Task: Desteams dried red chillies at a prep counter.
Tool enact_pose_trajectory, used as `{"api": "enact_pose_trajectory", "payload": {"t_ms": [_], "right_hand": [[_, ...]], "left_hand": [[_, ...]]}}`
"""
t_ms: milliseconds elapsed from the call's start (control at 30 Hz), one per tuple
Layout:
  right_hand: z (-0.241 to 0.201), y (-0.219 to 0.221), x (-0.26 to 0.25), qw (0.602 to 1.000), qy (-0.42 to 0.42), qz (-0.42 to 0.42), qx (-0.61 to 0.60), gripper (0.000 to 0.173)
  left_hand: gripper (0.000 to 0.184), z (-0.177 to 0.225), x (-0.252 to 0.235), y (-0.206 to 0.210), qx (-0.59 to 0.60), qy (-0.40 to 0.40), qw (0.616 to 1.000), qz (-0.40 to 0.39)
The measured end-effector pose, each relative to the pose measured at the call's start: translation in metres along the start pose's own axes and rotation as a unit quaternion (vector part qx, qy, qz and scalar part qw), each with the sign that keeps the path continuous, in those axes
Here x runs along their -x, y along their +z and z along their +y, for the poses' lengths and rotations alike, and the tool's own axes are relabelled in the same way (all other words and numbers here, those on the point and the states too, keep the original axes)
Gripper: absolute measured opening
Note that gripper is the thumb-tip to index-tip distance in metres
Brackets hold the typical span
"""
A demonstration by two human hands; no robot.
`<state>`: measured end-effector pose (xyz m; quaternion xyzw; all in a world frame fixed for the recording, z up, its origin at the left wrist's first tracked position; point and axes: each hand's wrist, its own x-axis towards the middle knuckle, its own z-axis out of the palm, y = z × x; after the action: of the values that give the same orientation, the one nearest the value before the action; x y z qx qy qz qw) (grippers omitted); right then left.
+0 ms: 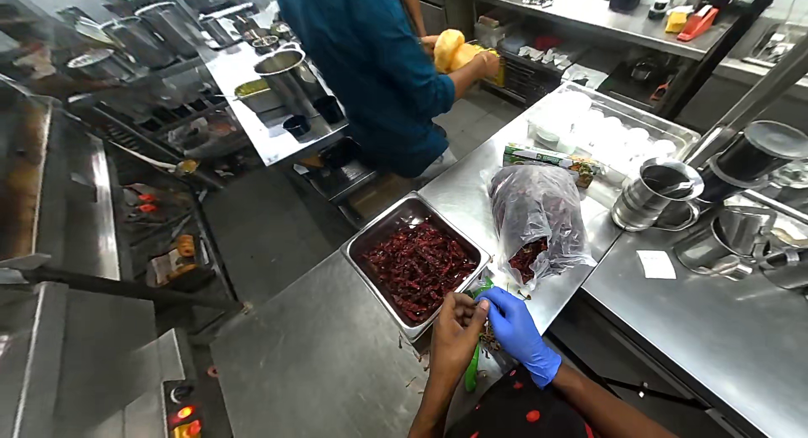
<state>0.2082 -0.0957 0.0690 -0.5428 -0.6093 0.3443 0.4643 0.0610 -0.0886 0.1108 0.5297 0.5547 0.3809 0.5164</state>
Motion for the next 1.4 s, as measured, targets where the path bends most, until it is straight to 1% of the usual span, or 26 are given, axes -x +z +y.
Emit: {"api": "enact_pose_trajectory", "payload": {"t_ms": [67,167,200,267,300,367,400,467,533,600,667,733,767,833,900,1000,1067,1133,1200,1267,1400], "right_hand": [[0.000,0.002,0.001,1.000,0.008,0.011,-0.022,0.023],[0.000,0.000,-0.001,0.997,0.022,0.040,-0.054,0.017],[-0.002,-0.001,-0.002,0.995,0.038,0.044,-0.077,0.015],[-0.008,-0.005,-0.004,0.979,0.106,0.035,-0.169,0.014],[-0.011,-0.007,-0.004,0.959,0.149,0.026,-0.239,0.014],[-0.010,-0.007,-0.005,0.898,0.220,0.010,-0.380,0.016],[-0.009,-0.006,-0.005,0.868,0.246,0.004,-0.431,0.017],[-0.008,-0.004,-0.004,0.822,0.280,0.010,-0.495,0.016],[-0.009,-0.006,-0.005,0.804,0.281,0.016,-0.524,0.017],[-0.008,-0.012,-0.009,0.813,0.257,0.009,-0.523,0.019],[-0.007,-0.018,-0.013,0.849,0.228,-0.004,-0.477,0.022],[-0.007,-0.022,-0.014,0.893,0.200,-0.023,-0.403,0.028],[-0.006,-0.023,-0.013,0.908,0.191,-0.034,-0.372,0.031],[-0.006,-0.022,-0.012,0.928,0.179,-0.045,-0.323,0.034],[-0.008,-0.021,-0.012,0.943,0.170,-0.049,-0.282,0.030],[-0.011,-0.020,-0.011,0.956,0.157,-0.043,-0.243,0.022],[-0.009,-0.018,-0.011,0.966,0.144,-0.023,-0.215,0.016],[-0.005,-0.016,-0.011,0.975,0.127,-0.006,-0.181,0.013],[-0.001,-0.016,-0.011,0.981,0.117,-0.012,-0.154,0.013],[0.004,-0.015,-0.010,0.979,0.125,-0.023,-0.161,0.014],[0.010,-0.014,-0.005,0.960,0.160,-0.029,-0.230,0.013]], "left_hand": [[0.023,-0.001,0.000,0.003,0.056,-0.009,0.998,-0.001],[0.015,-0.002,0.000,0.005,0.128,0.007,0.992,0.001],[0.012,-0.003,0.000,0.006,0.142,0.017,0.990,0.001],[0.010,-0.004,0.000,0.008,0.169,0.036,0.985,-0.004],[0.010,-0.005,0.000,0.009,0.182,0.041,0.982,-0.008],[0.008,-0.006,0.000,0.011,0.214,0.039,0.976,-0.018],[0.008,-0.008,-0.001,0.012,0.232,0.033,0.972,-0.022],[0.007,-0.012,-0.003,0.014,0.272,0.018,0.962,-0.028],[0.006,-0.015,-0.003,0.015,0.308,0.008,0.951,-0.036],[0.006,-0.017,-0.002,0.013,0.325,0.011,0.945,-0.039],[0.007,-0.017,-0.002,0.009,0.317,0.021,0.948,-0.029],[0.008,-0.014,-0.001,0.006,0.298,0.028,0.954,-0.013],[0.008,-0.013,-0.002,0.005,0.288,0.032,0.957,-0.009],[0.008,-0.010,-0.003,0.004,0.271,0.039,0.962,-0.004],[0.008,-0.007,-0.004,0.003,0.263,0.051,0.963,-0.005],[0.010,-0.006,-0.005,0.002,0.229,0.072,0.971,-0.006],[0.011,-0.008,-0.004,0.001,0.187,0.088,0.978,-0.013],[0.017,-0.013,-0.004,0.001,0.148,0.097,0.984,-0.027],[0.023,-0.018,-0.004,0.001,0.101,0.105,0.989,-0.038],[0.022,-0.023,-0.004,0.002,0.063,0.117,0.991,-0.034],[0.013,-0.029,-0.005,0.003,0.020,0.133,0.991,-0.029]]}}
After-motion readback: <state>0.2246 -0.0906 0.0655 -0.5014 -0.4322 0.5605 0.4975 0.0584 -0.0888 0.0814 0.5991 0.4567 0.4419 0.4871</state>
